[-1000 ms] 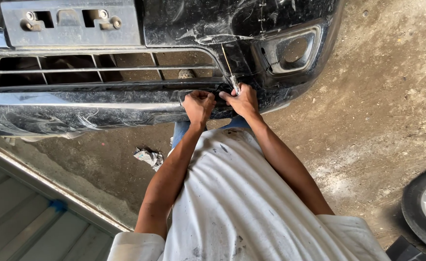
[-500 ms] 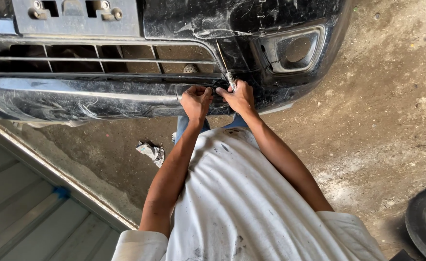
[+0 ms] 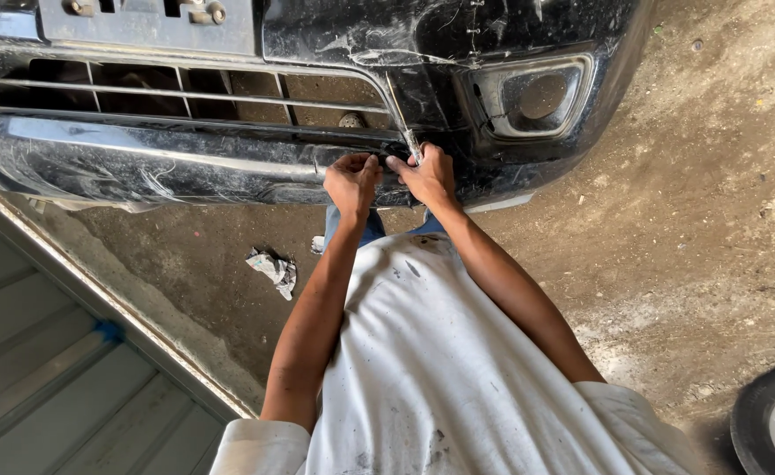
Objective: The person uses a small tool to scrape and smooth a damaged area on the front bumper of a car. They work on the corner of the bumper, applying pressure to the surface, then step back and walk away from the vehicle.
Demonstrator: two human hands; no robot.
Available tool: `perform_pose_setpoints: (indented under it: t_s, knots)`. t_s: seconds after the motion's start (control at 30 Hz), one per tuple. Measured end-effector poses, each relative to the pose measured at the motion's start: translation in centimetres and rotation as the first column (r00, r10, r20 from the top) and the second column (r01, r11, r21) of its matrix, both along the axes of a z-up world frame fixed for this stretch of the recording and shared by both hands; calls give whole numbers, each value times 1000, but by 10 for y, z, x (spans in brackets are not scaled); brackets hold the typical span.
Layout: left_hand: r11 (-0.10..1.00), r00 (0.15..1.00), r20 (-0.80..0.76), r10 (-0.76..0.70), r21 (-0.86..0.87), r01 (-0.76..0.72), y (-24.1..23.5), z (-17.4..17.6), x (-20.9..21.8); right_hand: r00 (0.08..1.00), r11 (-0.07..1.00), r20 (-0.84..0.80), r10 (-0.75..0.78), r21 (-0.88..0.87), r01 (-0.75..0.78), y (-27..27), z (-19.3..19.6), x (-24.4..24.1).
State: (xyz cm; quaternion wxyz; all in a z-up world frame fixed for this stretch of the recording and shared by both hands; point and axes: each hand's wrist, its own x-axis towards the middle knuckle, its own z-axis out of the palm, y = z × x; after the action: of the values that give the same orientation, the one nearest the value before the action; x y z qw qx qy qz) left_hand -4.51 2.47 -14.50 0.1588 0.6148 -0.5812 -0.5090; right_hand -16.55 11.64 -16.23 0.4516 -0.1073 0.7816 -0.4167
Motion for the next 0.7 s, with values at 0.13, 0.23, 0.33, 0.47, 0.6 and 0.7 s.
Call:
perform_pose_setpoints:
  t_s: [0.13, 0.23, 0.33, 0.47, 0.6, 0.7]
  knots:
    - [999, 1000, -18, 1, -49, -2, 1, -15, 3, 1000, 998, -2, -8, -59, 7, 2, -8, 1]
    - [995, 992, 124, -2, -101, 14, 1, -4, -7, 1000, 999, 30, -1, -46, 3, 2, -9, -1]
    - [983, 970, 240, -33, -169, 75, -1, 1, -13, 999, 999, -27, 35, -36, -36, 2, -11, -1]
    - [990, 977, 212, -14, -133, 43, -3, -2, -15, 998, 999, -31, 51, -1, -51, 2, -13, -2]
    - [999, 986, 169, 14, -48, -6, -5, -1, -15, 997, 997, -36, 64, -33, -65, 2, -4, -5]
    - [1000, 992, 127, 12, -22, -9, -7, -3, -14, 998, 997, -28, 59, -49, -60, 2, 0, -6]
